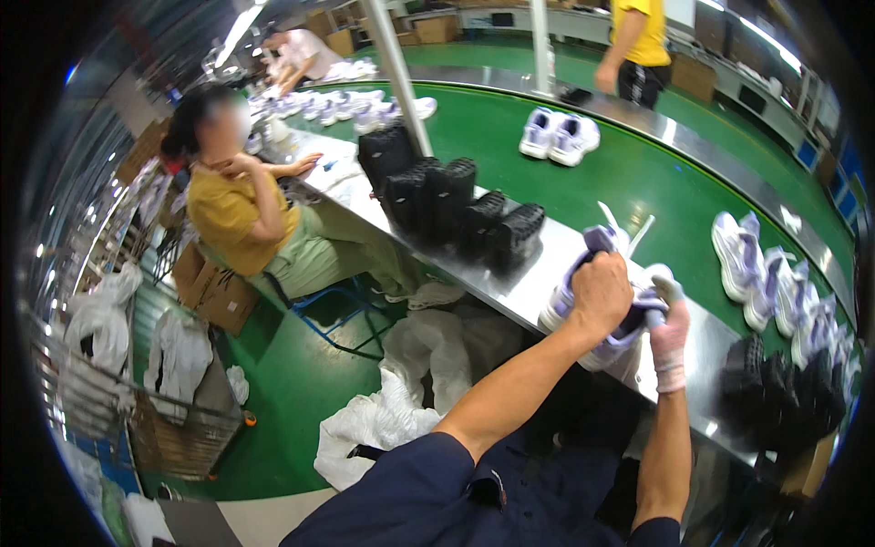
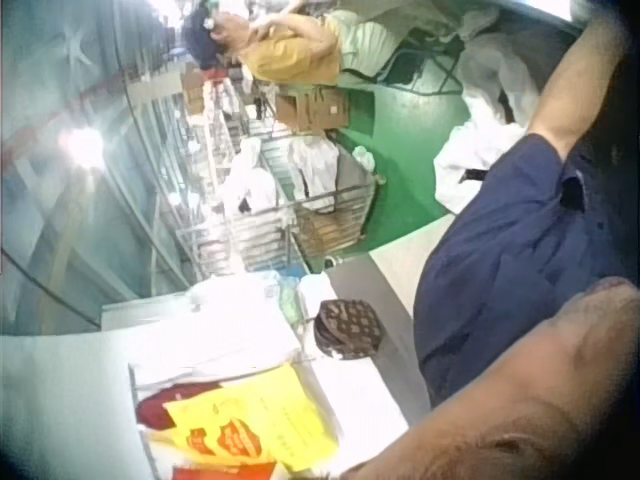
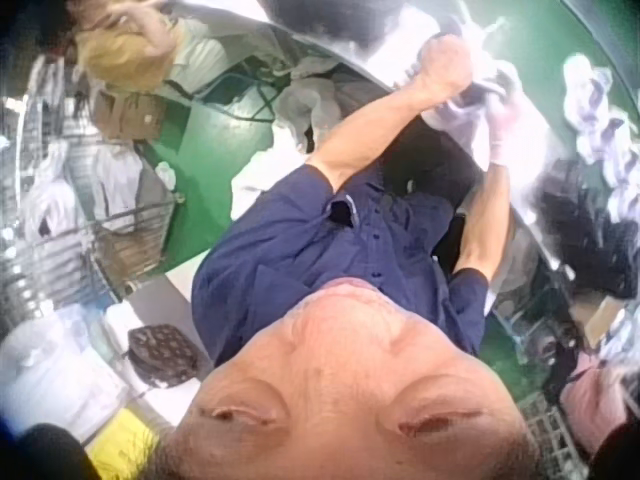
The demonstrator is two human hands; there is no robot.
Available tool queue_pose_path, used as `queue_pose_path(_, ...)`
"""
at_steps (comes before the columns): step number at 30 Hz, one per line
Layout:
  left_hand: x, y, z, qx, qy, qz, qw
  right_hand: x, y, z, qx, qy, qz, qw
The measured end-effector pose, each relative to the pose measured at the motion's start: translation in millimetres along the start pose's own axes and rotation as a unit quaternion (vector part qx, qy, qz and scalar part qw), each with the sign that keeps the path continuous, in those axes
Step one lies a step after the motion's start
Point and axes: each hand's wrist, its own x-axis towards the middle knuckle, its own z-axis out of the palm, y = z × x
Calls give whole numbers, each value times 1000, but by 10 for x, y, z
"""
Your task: The person assembles shoes at a factory workstation by picking black outsoles from a bag, inserting them into white shoe uppers taken from a conveyor belt, and securing the parts together by hand.
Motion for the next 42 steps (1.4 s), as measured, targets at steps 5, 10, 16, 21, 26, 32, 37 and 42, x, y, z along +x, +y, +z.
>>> queue_pose_path(5, -57, -131, -266, -35, -30, 39, 998, -24, -465, 370, -199, 26, -138, 970)
queue_pose_path(10, -372, 239, -555, -29, -28, 208, 977, -574, -579, 305, -192, 168, 139, 957)
queue_pose_path(16, -180, 343, -321, 47, -66, 303, 950, -550, -389, 550, -116, 129, 301, 938)
queue_pose_path(21, -126, 299, -311, 36, -85, 300, 949, -543, -343, 552, -152, 129, 294, 935)
queue_pose_path(26, -14, 164, -342, 64, -94, 344, 932, -585, -325, 481, -109, 156, 249, 950)
queue_pose_path(32, -21, 170, -418, 76, -161, 398, 900, -585, -508, 619, -160, 118, 251, 947)
queue_pose_path(37, -435, 263, -602, 39, 10, 253, 967, -685, -477, 714, -116, 146, 243, 952)
queue_pose_path(42, -438, 114, -461, 127, -148, 51, 979, -873, -418, 897, 35, 212, 158, 964)
